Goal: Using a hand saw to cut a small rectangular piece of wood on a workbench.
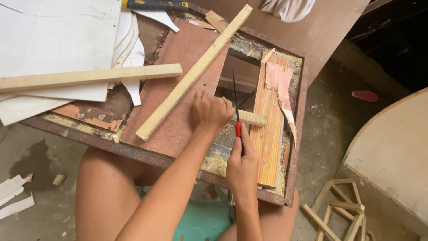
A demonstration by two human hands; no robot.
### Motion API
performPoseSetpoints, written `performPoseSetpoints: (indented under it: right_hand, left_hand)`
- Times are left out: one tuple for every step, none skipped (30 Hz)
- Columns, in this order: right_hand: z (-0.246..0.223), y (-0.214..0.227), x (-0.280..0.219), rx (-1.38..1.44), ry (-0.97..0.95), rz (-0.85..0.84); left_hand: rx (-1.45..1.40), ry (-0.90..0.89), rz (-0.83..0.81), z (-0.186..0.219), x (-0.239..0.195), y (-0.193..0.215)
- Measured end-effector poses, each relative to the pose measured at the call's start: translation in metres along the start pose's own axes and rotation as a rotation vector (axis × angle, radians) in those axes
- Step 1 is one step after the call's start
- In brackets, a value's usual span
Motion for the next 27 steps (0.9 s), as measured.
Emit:
performPoseSetpoints:
  right_hand:
    - [0.0,-0.002,0.004,0.002,0.003,0.0]
    - [0.002,-0.004,0.006,-0.002,-0.005,-0.001]
    - [0.004,-0.006,0.007,-0.006,-0.012,-0.003]
    - [0.003,-0.009,0.012,-0.012,-0.013,-0.007]
    - [0.001,-0.012,0.017,-0.014,-0.009,-0.015]
    - [-0.002,-0.014,0.022,-0.008,-0.004,-0.015]
    - [-0.001,-0.018,0.039,-0.005,-0.003,-0.012]
    - [-0.001,-0.022,0.055,-0.019,0.059,0.006]
    - [-0.001,-0.025,0.071,-0.035,0.122,0.023]
    - [-0.014,-0.019,0.053,-0.028,0.138,0.024]
    - [-0.026,-0.012,0.035,-0.013,0.106,0.04]
    - [-0.032,-0.003,0.013,-0.012,0.063,0.051]
    - [-0.025,0.005,0.005,-0.018,0.069,0.045]
    - [-0.017,0.014,-0.001,0.002,-0.02,0.049]
    - [-0.008,0.024,-0.006,0.022,-0.108,0.053]
    - [0.007,0.028,-0.012,0.02,-0.119,0.061]
    - [0.02,0.033,-0.018,0.004,-0.033,0.06]
    - [0.032,0.037,-0.023,-0.01,0.061,0.056]
    - [0.046,0.039,-0.026,-0.01,0.056,0.061]
    - [0.058,0.04,-0.029,-0.037,0.075,0.044]
    - [0.069,0.041,-0.032,-0.063,0.093,0.026]
    - [0.071,0.042,-0.034,-0.061,0.099,0.027]
    - [0.073,0.042,-0.036,-0.089,0.114,0.03]
    - [0.075,0.042,-0.038,-0.117,0.125,0.033]
    - [0.075,0.042,-0.038,-0.116,0.127,0.033]
    - [0.076,0.042,-0.038,-0.128,0.116,0.037]
    - [0.077,0.043,-0.039,-0.14,0.105,0.041]
  left_hand:
    - [0.001,-0.002,0.003,0.0,0.002,-0.001]
    - [0.003,-0.008,0.013,0.001,0.001,-0.001]
    - [0.004,-0.014,0.023,0.001,0.0,-0.001]
    - [0.006,-0.007,0.02,0.0,-0.002,0.0]
    - [-0.007,-0.021,0.006,0.0,-0.004,0.001]
    - [-0.021,-0.047,-0.003,0.001,-0.003,0.002]
    - [-0.022,-0.051,-0.002,0.001,-0.004,0.001]
    - [-0.018,-0.066,0.024,0.004,-0.006,-0.001]
    - [-0.015,-0.08,0.05,0.005,-0.007,-0.002]
    - [-0.008,-0.083,0.065,0.005,-0.003,0.0]
    - [0.009,-0.07,0.069,0.004,0.001,0.002]
    - [0.021,-0.044,0.06,0.007,-0.004,0.005]
    - [0.024,-0.035,0.064,0.005,-0.001,0.011]
    - [0.013,-0.018,-0.11,0.003,0.002,0.012]
    - [0.001,-0.002,-0.283,0.002,0.004,0.013]
    - [-0.009,-0.007,-0.292,0.002,0.003,0.012]
    - [-0.05,0.003,-0.257,0.002,0.002,0.011]
    - [-0.086,0.014,-0.216,0.0,0.003,0.01]
    - [-0.09,0.01,-0.219,0.001,0.001,0.007]
    - [-0.074,0.008,-0.215,0.001,0.001,0.006]
    - [-0.057,0.006,-0.21,0.0,0.0,0.004]
    - [-0.055,0.005,-0.205,-0.001,0.002,0.007]
    - [-0.074,0.0,-0.241,-0.001,0.003,0.008]
    - [-0.095,-0.006,-0.282,-0.001,0.003,0.01]
    - [-0.093,-0.008,-0.279,-0.001,0.004,0.012]
    - [-0.081,-0.028,-0.257,0.0,0.004,0.013]
    - [-0.068,-0.047,-0.234,0.001,0.005,0.015]
Point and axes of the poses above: each hand's wrist, its own x-axis towards the middle knuckle, its own y-axis out of the back of the hand, z = x × y, the point moved 2 cm from there along x, towards the middle knuckle, and after that the axes turned 13 degrees about -y, right-handed, at the moved point
